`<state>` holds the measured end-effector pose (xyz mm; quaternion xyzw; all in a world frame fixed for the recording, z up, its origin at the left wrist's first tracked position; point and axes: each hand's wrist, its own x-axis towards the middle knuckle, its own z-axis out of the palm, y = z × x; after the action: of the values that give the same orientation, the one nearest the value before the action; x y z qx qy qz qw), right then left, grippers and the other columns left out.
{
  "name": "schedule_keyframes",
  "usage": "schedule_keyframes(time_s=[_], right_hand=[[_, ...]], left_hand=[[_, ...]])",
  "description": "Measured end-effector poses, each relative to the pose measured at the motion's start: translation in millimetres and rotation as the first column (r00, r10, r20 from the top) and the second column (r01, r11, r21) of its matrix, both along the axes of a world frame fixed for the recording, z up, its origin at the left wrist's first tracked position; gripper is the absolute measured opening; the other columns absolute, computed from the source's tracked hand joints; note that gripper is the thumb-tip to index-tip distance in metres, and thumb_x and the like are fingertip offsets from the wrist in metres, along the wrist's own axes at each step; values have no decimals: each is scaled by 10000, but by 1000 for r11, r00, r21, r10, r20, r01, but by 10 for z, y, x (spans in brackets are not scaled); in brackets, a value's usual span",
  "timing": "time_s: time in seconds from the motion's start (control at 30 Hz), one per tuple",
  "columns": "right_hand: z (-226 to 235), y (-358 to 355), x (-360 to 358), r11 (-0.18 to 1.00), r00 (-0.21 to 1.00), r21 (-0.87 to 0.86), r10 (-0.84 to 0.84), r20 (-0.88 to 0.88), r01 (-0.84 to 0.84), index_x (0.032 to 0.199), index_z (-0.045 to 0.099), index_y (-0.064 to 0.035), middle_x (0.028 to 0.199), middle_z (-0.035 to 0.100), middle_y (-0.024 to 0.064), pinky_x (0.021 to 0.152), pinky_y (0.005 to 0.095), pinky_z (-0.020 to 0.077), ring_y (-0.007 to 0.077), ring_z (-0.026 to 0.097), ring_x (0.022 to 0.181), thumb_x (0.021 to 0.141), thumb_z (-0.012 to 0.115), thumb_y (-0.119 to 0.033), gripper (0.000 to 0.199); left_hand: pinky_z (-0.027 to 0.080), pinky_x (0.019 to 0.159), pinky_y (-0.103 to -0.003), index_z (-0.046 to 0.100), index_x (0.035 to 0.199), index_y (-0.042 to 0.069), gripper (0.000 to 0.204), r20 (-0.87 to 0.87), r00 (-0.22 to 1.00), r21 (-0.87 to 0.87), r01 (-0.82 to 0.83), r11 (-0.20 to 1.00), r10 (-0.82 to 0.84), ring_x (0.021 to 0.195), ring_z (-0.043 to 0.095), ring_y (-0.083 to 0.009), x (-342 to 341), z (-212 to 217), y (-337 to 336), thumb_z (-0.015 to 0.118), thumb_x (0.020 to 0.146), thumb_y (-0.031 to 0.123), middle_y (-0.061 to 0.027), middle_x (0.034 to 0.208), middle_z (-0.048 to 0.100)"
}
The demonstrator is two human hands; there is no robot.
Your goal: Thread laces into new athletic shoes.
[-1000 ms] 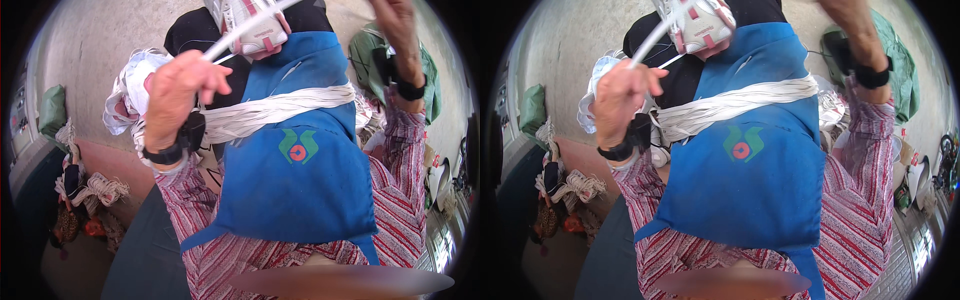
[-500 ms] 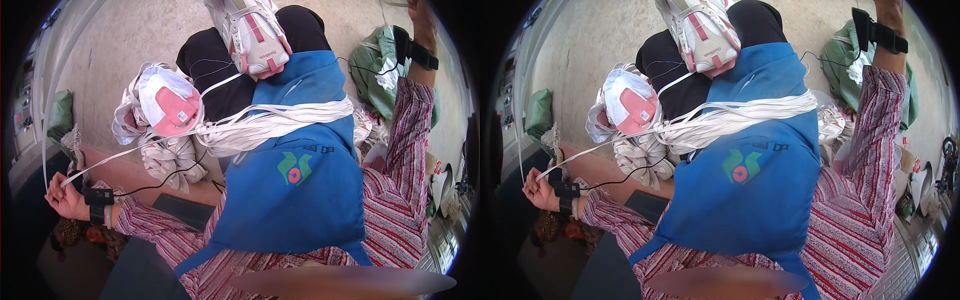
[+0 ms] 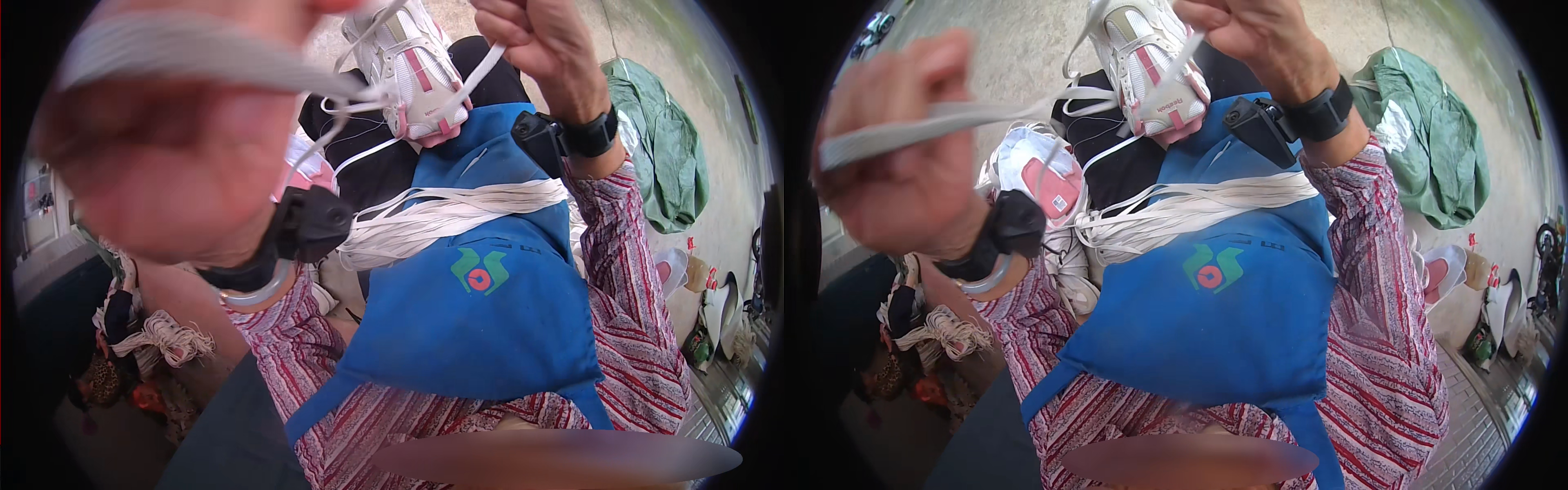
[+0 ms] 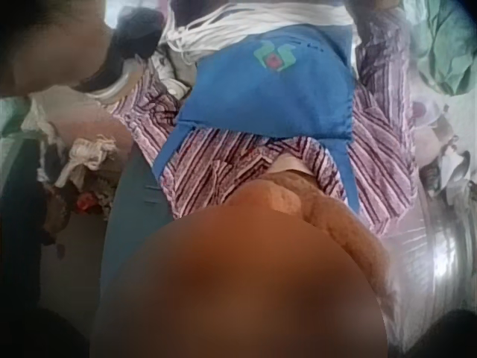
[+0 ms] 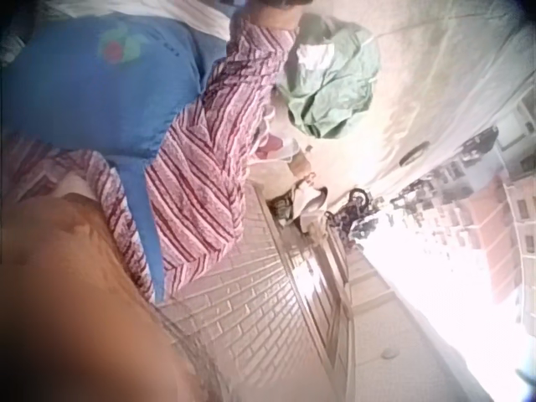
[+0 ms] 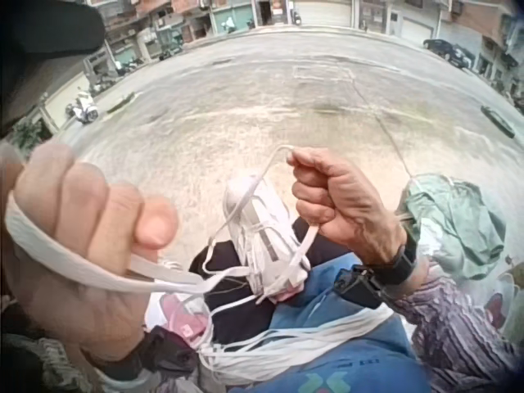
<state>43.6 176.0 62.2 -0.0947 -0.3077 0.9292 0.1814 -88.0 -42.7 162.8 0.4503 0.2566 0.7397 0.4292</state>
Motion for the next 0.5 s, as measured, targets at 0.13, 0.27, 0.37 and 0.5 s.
schedule_keyframes(time_s=[0.13, 0.27, 0.37, 0.5], right_hand=[[-845, 420, 281, 953, 908, 246, -254, 334, 177, 924, 589, -15, 580, 305, -73, 359, 203, 188, 22, 251, 449, 955, 519, -183, 185], [-1216, 468, 528, 841, 818, 519, -401, 413, 150, 1010, 616, -22, 589, 381, -59, 436, 183, 282, 29, 336, 478, 939, 548, -186, 191], [-1094, 470, 671, 279, 718, 959, -678, 160, 49, 1113, 626, -48, 762, 533, 16, 600, 222, 428, 86, 504, 656, 909, 578, -148, 232], [-580, 195, 819, -192, 897, 977, -442, -3, -91, 1080, 617, -54, 944, 583, 89, 711, 304, 489, 211, 596, 837, 825, 597, -25, 258]], left_hand=[[407, 933, -394, 512, 784, 57, 262, -352, 922, -419, -309, 854, 160, 663, 497, -94, 575, -697, 97, 473, 978, 229, 17, 649, 434], [388, 595, -184, 587, 861, 23, 229, -475, 862, -589, -462, 663, 179, 630, 465, -47, 557, -1346, -387, 520, 968, 213, 16, 702, 543], [423, 649, -201, 588, 866, 27, 223, -355, 853, -705, -513, 490, 382, 678, 536, -68, 526, -1497, -729, 507, 969, 206, 7, 677, 537], [359, 548, -178, 579, 906, 28, 182, -475, 865, -780, -499, 377, 162, 612, 469, -37, 380, -1445, -1128, 544, 947, 202, 13, 700, 564]])
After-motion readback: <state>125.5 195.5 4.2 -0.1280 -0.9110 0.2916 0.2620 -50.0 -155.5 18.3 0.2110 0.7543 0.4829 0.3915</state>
